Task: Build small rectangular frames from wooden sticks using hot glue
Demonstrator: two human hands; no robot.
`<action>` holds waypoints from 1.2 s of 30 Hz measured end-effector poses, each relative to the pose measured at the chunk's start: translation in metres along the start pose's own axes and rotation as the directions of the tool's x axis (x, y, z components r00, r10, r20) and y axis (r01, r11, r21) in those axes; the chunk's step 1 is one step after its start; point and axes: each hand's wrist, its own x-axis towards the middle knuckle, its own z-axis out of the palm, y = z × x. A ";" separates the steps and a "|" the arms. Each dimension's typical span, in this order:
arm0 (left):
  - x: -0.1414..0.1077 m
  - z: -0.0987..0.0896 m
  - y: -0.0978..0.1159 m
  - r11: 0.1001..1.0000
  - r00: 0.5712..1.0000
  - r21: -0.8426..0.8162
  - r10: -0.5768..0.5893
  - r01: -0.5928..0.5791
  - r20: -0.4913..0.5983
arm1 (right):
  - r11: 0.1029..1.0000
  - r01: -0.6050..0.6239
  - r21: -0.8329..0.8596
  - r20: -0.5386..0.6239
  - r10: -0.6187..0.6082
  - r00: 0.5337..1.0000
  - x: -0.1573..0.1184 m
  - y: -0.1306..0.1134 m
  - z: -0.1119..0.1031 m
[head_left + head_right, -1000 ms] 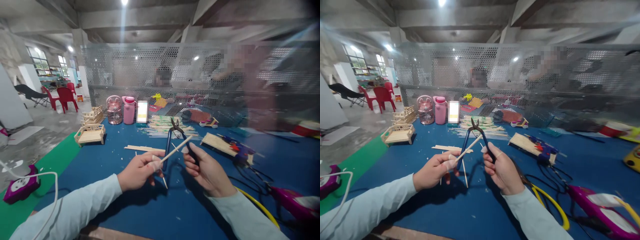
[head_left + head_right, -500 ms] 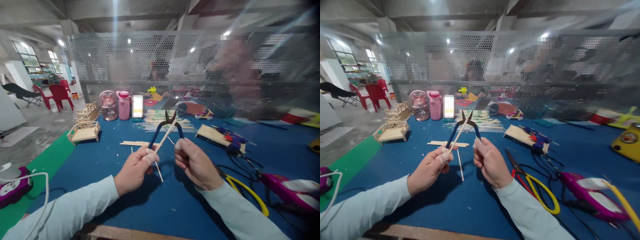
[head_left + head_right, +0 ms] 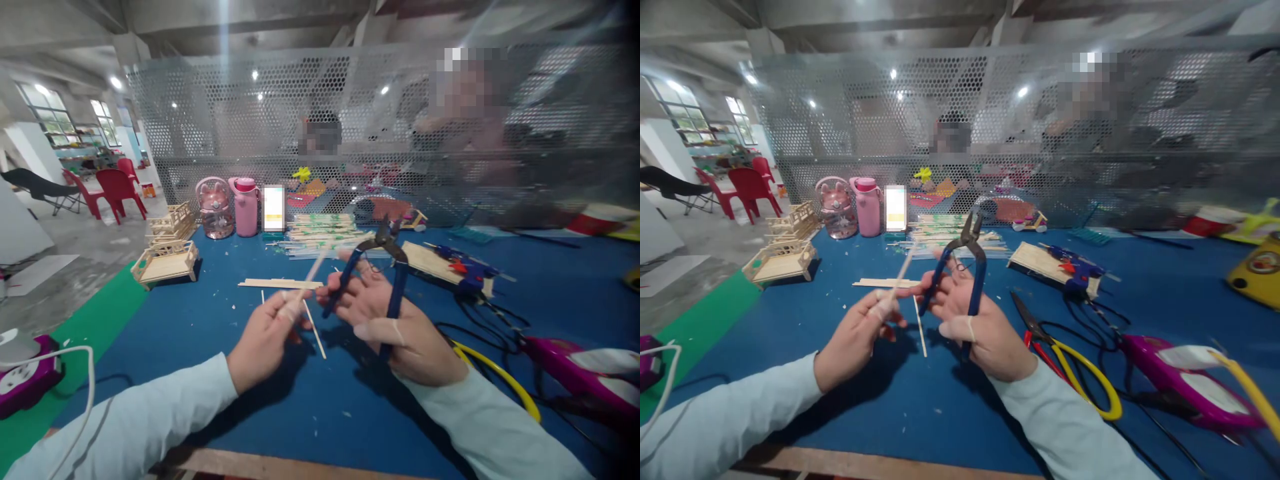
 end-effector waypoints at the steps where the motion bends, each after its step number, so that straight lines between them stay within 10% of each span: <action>1: 0.003 -0.002 -0.001 1.000 0.996 -0.006 -0.012 0.012 -0.086 | 0.990 0.007 -0.142 -0.035 -0.013 0.999 -0.001 0.002 -0.006; 5: 0.013 -0.010 -0.003 0.996 0.975 0.075 0.072 -0.057 -0.210 | 0.747 -0.013 -0.665 -0.045 -0.023 0.999 -0.003 0.011 -0.019; 10: 0.012 -0.009 -0.001 0.976 0.974 0.187 0.141 -0.107 -0.178 | 0.631 0.021 -0.776 0.076 0.060 0.995 -0.006 0.010 -0.006; 30: 0.008 -0.012 0.003 0.990 0.994 0.091 0.109 -0.108 -0.001 | 0.688 0.066 -0.723 0.129 0.040 0.991 0.000 0.016 -0.005; 36: 0.007 -0.013 0.009 0.958 0.995 0.280 0.087 -0.068 -0.054 | 0.686 0.030 -0.727 0.113 0.077 0.991 0.002 0.020 -0.004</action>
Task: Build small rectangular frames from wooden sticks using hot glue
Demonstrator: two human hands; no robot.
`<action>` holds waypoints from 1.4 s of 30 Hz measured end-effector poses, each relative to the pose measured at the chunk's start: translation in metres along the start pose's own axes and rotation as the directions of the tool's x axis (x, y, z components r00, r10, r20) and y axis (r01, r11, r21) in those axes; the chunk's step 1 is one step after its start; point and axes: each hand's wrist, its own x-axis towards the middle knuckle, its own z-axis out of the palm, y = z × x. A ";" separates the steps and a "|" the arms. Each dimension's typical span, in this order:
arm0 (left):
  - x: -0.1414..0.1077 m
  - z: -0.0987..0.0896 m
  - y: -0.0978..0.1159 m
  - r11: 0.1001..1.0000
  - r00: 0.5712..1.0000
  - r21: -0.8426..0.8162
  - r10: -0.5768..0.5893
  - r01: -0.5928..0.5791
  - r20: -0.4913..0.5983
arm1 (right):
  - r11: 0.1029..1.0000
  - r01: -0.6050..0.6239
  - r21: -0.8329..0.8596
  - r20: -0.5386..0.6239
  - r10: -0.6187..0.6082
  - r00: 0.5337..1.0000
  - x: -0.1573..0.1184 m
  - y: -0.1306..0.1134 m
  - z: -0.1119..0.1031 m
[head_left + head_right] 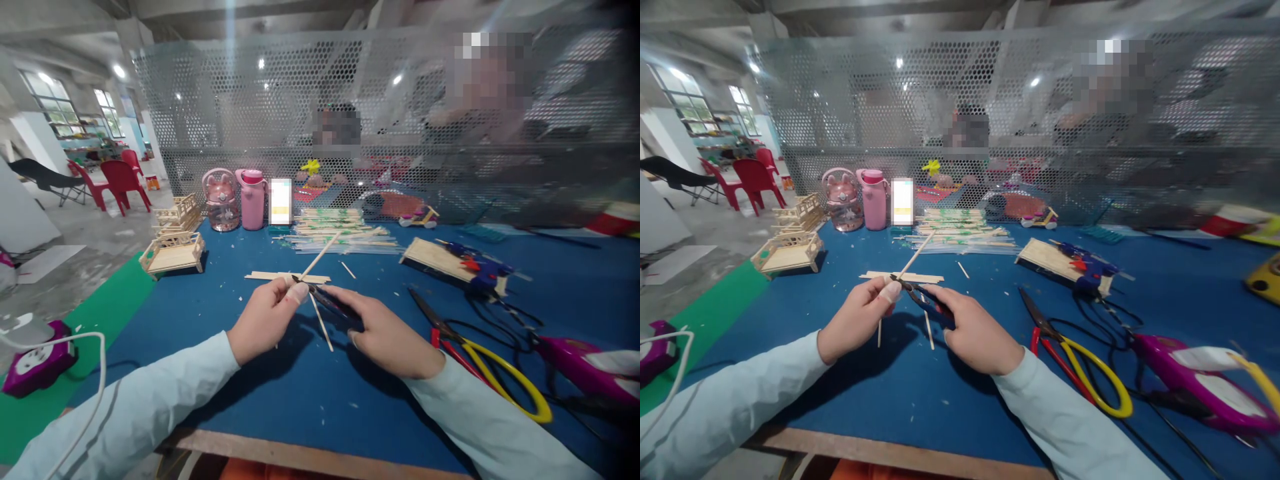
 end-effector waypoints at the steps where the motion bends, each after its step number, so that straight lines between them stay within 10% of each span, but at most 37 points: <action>1: 0.000 0.000 -0.001 1.000 1.000 0.012 0.008 -0.008 0.005 | 1.000 -0.005 -0.008 -0.002 0.005 1.000 0.000 0.000 0.000; 16: 0.001 -0.001 -0.010 0.974 1.000 0.226 0.009 -0.014 0.025 | 0.992 0.068 -0.106 -0.056 -0.074 0.996 -0.003 0.000 0.010; 23: 0.001 0.001 -0.010 0.960 0.966 0.133 -0.254 0.247 0.040 | 0.760 -0.179 -0.624 -0.301 -0.023 0.953 -0.001 -0.013 0.013; 28: 0.000 -0.003 -0.009 0.992 0.985 0.042 -0.123 0.118 0.119 | 0.766 -0.405 -0.499 -0.293 0.291 0.911 0.002 0.016 -0.013; 35: -0.006 -0.001 -0.016 0.899 0.979 0.414 0.068 -0.145 0.194 | 0.620 -0.574 -0.536 -0.058 0.651 0.757 0.000 0.058 -0.025; 42: -0.001 -0.005 -0.024 0.950 0.989 0.311 -0.070 0.026 0.130 | 0.601 -0.609 -0.517 -0.100 0.665 0.740 0.004 0.057 -0.017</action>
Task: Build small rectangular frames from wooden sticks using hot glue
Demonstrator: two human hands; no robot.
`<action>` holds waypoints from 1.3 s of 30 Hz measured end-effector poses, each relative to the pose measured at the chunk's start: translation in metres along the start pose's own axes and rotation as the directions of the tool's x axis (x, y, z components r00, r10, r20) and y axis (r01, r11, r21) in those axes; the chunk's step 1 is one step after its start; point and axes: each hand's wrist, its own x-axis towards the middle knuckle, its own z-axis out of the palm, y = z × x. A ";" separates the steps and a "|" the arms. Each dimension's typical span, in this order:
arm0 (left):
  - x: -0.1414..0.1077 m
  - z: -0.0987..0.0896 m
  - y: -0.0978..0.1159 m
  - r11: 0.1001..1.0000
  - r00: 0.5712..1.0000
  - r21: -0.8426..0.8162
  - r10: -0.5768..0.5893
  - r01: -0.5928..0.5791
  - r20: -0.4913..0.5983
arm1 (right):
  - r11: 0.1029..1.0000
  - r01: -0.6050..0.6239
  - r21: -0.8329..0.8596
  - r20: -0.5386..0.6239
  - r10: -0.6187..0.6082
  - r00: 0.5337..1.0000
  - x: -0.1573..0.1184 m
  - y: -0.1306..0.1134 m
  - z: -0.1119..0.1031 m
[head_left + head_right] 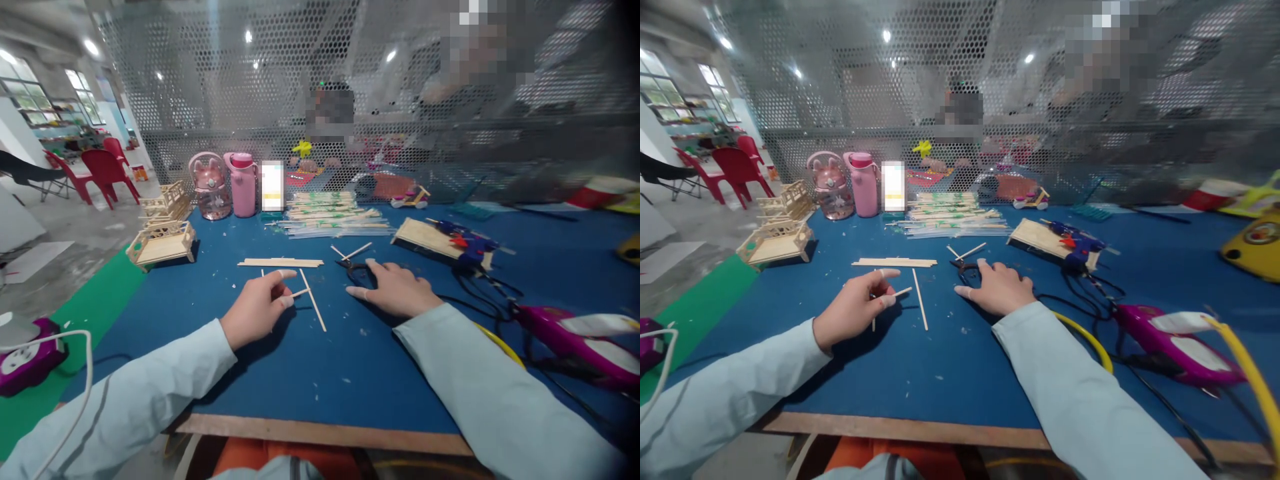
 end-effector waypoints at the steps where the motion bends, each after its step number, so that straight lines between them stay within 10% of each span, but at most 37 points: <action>1: 0.000 0.000 0.000 1.000 1.000 0.017 0.002 -0.002 0.002 | 1.000 0.008 0.012 -0.016 -0.008 1.000 0.000 0.000 0.001; 6: -0.008 0.013 0.006 0.989 0.988 0.086 0.107 -0.117 0.112 | 0.992 0.089 0.092 -0.190 -0.070 0.979 0.000 -0.003 0.001; 12: -0.012 0.028 0.007 0.943 0.973 0.262 0.165 -0.203 0.160 | 0.796 0.558 0.237 -0.234 -0.510 0.828 -0.022 -0.023 -0.008; 18: -0.002 -0.020 0.001 0.959 0.980 0.227 0.190 -0.172 -0.059 | 0.570 0.730 0.377 -0.056 -0.773 0.632 -0.041 -0.039 -0.010; 20: 0.002 -0.036 -0.006 0.969 0.991 0.204 0.136 -0.137 0.018 | 0.550 0.746 0.375 -0.041 -0.795 0.606 -0.042 -0.041 -0.007; 25: 0.006 -0.045 -0.020 0.975 0.889 0.190 0.019 -0.118 0.457 | 0.539 0.788 0.297 -0.074 -0.810 0.582 -0.045 -0.047 -0.002; 39: 0.005 -0.041 -0.018 0.912 0.863 0.344 0.023 -0.226 0.505 | 0.623 0.738 0.259 -0.095 -0.744 0.662 -0.051 -0.055 0.003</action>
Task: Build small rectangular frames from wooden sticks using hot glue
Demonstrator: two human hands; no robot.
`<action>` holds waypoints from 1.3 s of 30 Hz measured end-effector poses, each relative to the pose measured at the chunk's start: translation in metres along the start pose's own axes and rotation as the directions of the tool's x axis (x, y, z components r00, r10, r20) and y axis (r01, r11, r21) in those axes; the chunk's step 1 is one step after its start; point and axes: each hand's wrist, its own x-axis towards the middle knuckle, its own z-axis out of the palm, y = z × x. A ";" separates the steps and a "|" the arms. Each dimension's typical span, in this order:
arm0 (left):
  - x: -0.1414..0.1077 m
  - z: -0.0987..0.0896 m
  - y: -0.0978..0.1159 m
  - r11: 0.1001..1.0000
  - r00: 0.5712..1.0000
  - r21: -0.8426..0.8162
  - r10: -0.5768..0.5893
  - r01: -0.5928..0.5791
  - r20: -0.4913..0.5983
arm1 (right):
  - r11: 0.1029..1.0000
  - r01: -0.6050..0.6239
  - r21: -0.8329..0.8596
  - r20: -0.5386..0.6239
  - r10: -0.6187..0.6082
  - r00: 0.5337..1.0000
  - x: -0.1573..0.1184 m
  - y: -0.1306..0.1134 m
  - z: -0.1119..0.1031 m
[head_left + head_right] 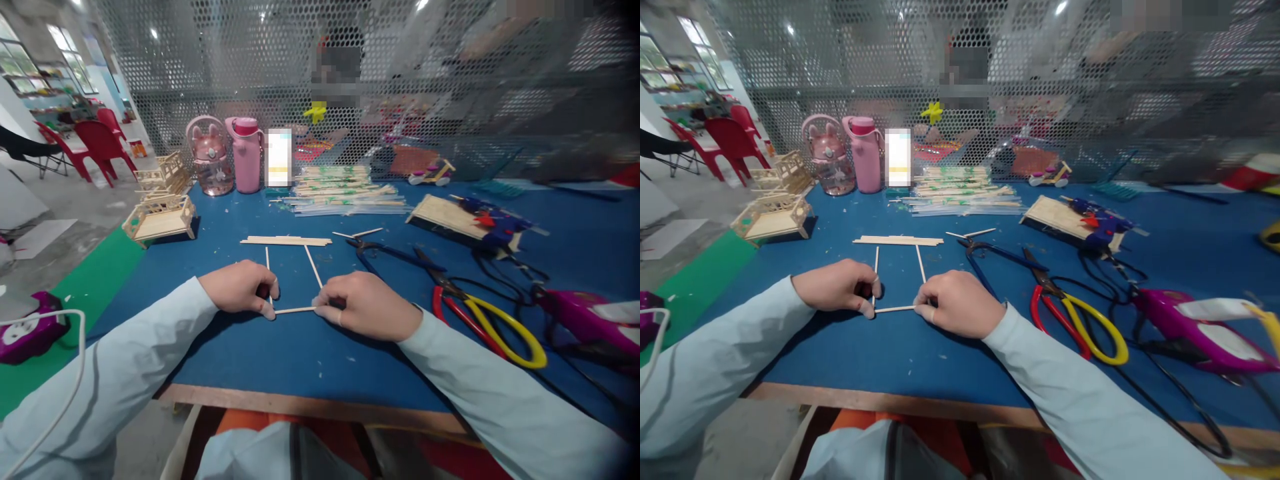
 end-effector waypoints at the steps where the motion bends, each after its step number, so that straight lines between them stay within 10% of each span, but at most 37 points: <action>1: 0.000 0.000 0.000 1.000 1.000 0.002 -0.003 0.003 -0.001 | 1.000 -0.006 0.004 0.000 0.006 1.000 0.000 0.000 0.000; 31: 0.000 0.005 0.002 0.999 0.999 -0.017 0.033 -0.033 0.008 | 0.961 0.032 0.276 0.100 -0.062 0.993 -0.003 0.022 -0.007; 35: -0.001 0.003 0.003 0.984 1.000 -0.175 0.006 -0.005 0.007 | 0.977 -0.116 0.181 0.020 0.115 0.993 0.002 0.049 -0.024; 39: 0.003 0.000 -0.008 0.970 0.977 -0.243 -0.069 0.018 -0.202 | 0.891 -0.446 -0.090 -0.201 0.422 0.884 0.021 0.113 -0.049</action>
